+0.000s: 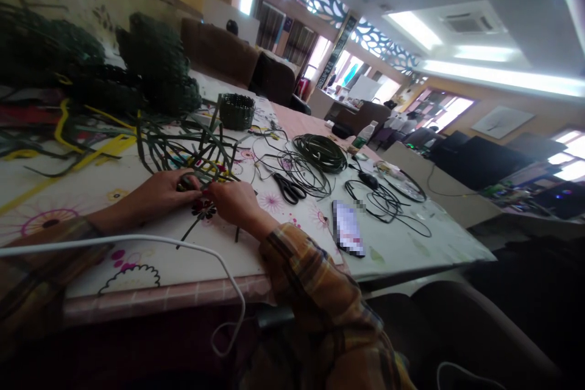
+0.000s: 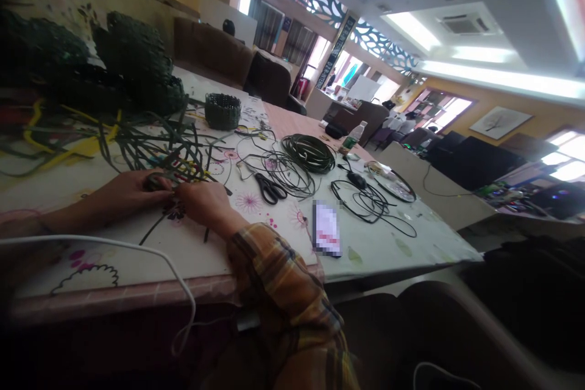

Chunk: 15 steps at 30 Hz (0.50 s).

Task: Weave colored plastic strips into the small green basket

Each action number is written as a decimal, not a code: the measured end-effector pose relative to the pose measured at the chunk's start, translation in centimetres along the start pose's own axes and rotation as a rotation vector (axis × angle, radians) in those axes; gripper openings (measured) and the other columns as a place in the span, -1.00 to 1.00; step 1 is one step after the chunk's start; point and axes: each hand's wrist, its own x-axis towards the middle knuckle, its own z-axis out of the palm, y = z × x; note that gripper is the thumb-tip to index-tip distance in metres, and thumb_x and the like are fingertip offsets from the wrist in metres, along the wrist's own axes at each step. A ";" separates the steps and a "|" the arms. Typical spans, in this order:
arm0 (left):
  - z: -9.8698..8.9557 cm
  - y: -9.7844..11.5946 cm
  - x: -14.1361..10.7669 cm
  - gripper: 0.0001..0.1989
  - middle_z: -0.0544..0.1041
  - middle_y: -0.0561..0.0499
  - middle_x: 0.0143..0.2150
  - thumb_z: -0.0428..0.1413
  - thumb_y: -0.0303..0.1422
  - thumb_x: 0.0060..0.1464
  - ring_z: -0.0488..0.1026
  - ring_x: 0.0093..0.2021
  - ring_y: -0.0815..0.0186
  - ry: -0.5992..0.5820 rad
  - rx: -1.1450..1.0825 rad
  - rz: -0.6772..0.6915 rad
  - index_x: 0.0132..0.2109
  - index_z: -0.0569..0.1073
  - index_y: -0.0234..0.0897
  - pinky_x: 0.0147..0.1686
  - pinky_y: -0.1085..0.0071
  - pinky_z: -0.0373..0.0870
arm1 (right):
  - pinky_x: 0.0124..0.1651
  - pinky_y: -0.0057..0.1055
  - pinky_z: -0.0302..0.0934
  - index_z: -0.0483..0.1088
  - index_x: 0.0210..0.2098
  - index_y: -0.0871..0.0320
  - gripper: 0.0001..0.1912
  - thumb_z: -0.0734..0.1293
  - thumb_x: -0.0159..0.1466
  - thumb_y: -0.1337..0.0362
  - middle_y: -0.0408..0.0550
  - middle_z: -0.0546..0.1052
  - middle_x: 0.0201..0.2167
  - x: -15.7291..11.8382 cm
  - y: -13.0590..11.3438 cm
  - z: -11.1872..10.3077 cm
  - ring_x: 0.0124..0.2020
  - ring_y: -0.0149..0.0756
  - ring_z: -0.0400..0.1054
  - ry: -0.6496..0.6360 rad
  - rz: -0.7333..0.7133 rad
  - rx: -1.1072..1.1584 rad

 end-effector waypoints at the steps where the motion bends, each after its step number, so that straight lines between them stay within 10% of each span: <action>1: -0.1 0.2 -0.1 -0.55 0.64 -0.01 -0.27 0.15 0.08 0.05 0.55 -0.22 0.15 -0.006 -0.016 0.006 -0.23 0.53 -0.24 -0.16 0.30 0.39 | -0.20 -0.33 0.29 0.54 0.02 0.08 -0.72 0.20 0.53 0.27 0.06 0.70 -0.10 -0.1 0.0 -0.1 -0.11 -0.13 0.59 -0.008 -0.012 -0.017; 15: -0.4 0.4 0.3 -0.58 0.68 -0.03 -0.21 0.10 0.05 0.16 0.56 -0.15 0.12 -0.086 0.045 0.110 -0.20 0.54 -0.23 -0.11 0.30 0.40 | -0.16 -0.37 0.35 0.47 0.10 0.06 -0.68 0.15 0.52 0.40 0.04 0.63 0.04 -0.5 -0.2 -1.0 -0.01 -0.17 0.58 -0.015 0.001 -0.090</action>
